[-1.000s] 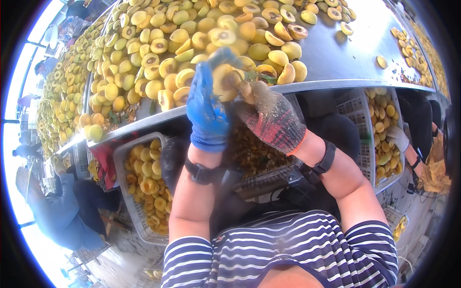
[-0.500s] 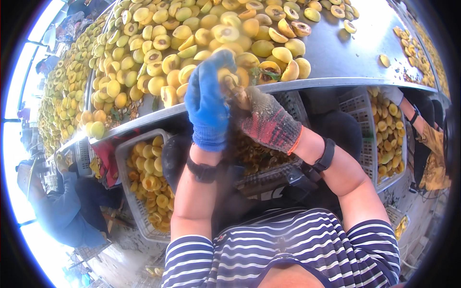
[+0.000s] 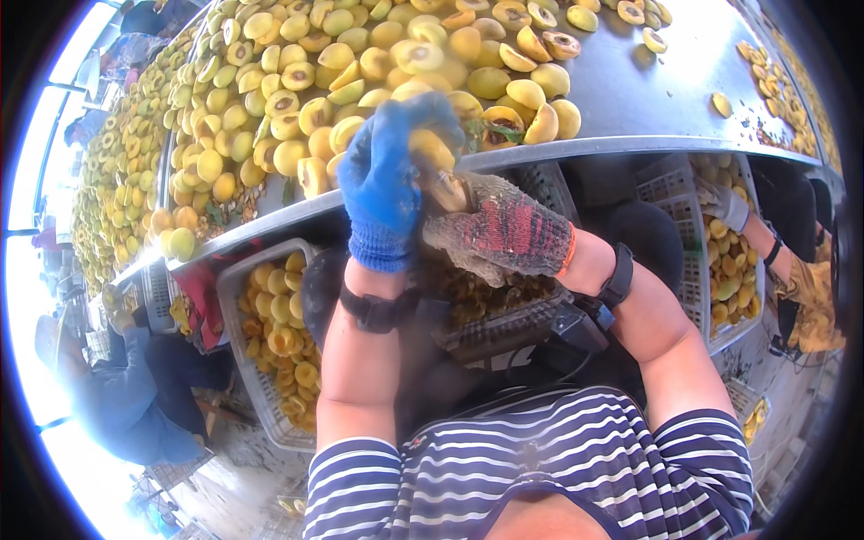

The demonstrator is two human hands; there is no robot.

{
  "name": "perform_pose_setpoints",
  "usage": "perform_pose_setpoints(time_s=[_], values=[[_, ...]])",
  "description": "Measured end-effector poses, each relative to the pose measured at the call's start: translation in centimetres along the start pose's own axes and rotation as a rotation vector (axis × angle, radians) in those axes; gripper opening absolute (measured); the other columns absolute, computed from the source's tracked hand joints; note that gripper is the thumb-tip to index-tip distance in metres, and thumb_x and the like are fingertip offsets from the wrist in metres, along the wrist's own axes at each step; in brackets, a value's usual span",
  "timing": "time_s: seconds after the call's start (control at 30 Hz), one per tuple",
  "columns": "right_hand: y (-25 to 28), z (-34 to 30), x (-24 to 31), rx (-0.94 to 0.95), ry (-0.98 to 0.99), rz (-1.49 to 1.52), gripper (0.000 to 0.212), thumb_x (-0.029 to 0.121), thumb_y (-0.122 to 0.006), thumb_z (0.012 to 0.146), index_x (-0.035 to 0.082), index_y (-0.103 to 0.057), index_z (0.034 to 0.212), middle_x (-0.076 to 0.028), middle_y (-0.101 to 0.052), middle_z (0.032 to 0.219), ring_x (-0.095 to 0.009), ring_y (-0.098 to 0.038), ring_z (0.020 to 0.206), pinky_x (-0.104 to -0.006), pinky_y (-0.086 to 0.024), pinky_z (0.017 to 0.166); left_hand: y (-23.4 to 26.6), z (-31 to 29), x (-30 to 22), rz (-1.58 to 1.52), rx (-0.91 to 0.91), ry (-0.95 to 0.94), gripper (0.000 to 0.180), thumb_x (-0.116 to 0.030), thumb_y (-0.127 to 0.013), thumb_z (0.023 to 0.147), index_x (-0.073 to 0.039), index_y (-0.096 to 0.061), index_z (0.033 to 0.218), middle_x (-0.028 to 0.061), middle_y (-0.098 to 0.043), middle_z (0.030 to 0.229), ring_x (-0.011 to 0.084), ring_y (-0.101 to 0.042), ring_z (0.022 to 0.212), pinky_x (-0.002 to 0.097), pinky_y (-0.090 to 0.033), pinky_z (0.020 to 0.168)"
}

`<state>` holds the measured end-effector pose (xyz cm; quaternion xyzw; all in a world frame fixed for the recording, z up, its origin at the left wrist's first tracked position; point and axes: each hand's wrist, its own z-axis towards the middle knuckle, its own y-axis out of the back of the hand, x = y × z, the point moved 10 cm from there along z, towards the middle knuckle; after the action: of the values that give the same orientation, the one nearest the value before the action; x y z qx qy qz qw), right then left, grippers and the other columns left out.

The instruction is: The person removes seeds from halves of fruit using a small tool and places the processed fruit into a plastic crate.

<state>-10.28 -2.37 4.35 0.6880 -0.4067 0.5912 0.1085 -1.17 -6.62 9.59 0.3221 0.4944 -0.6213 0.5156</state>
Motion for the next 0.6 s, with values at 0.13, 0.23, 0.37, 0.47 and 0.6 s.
perform_pose_setpoints(time_s=[0.13,0.23,0.37,0.47,0.6], values=[[0.2,0.2,-1.2,0.031,0.003,0.116,0.023,0.016,-0.072,0.088,0.006,-0.063,0.106,-0.001,-0.063,0.075,-0.009,-0.058,0.055,-0.0238,-0.043,0.044,-1.1,0.5,0.4,0.034,0.080,0.113,0.043,-0.029,-0.047,0.102,0.008,-0.069,0.099,0.0128,-0.071,0.082,0.0179,-0.065,0.070,0.0287,-0.052,0.069],[-0.5,0.4,-1.8,0.130,0.023,0.240,0.019,0.017,-0.073,0.087,0.006,-0.065,0.100,0.001,-0.064,0.081,-0.008,-0.058,0.070,-0.0221,-0.047,0.059,-1.0,0.4,1.2,0.085,0.102,0.299,0.041,-0.028,-0.051,0.100,0.008,-0.071,0.093,0.0120,-0.070,0.077,0.0176,-0.065,0.070,0.0276,-0.051,0.068],[-0.2,0.6,-2.5,0.164,0.066,0.097,0.020,0.017,-0.071,0.088,0.006,-0.066,0.104,0.001,-0.065,0.084,-0.008,-0.059,0.071,-0.0225,-0.048,0.061,-1.0,0.2,1.7,0.237,0.177,0.343,0.041,-0.027,-0.052,0.100,0.007,-0.070,0.087,0.0127,-0.069,0.074,0.0183,-0.064,0.064,0.0291,-0.052,0.064],[0.0,0.7,-2.7,0.190,0.093,0.008,0.021,0.017,-0.070,0.089,0.006,-0.066,0.107,0.001,-0.066,0.086,-0.008,-0.060,0.072,-0.0228,-0.049,0.063,-0.1,-0.8,2.3,-0.174,-0.111,0.249,0.041,-0.026,-0.051,0.100,0.008,-0.070,0.085,0.0126,-0.068,0.071,0.0191,-0.064,0.062,0.0301,-0.052,0.063],[-1.8,0.6,-3.7,0.410,0.188,0.046,0.025,0.013,-0.054,0.098,0.006,-0.060,0.121,-0.001,-0.065,0.106,-0.011,-0.062,0.094,-0.0233,-0.051,0.082,-2.1,0.1,1.4,0.023,0.337,0.247,0.034,-0.025,-0.056,0.098,0.004,-0.072,0.092,0.0101,-0.071,0.077,0.0139,-0.064,0.067,0.0261,-0.052,0.065]])
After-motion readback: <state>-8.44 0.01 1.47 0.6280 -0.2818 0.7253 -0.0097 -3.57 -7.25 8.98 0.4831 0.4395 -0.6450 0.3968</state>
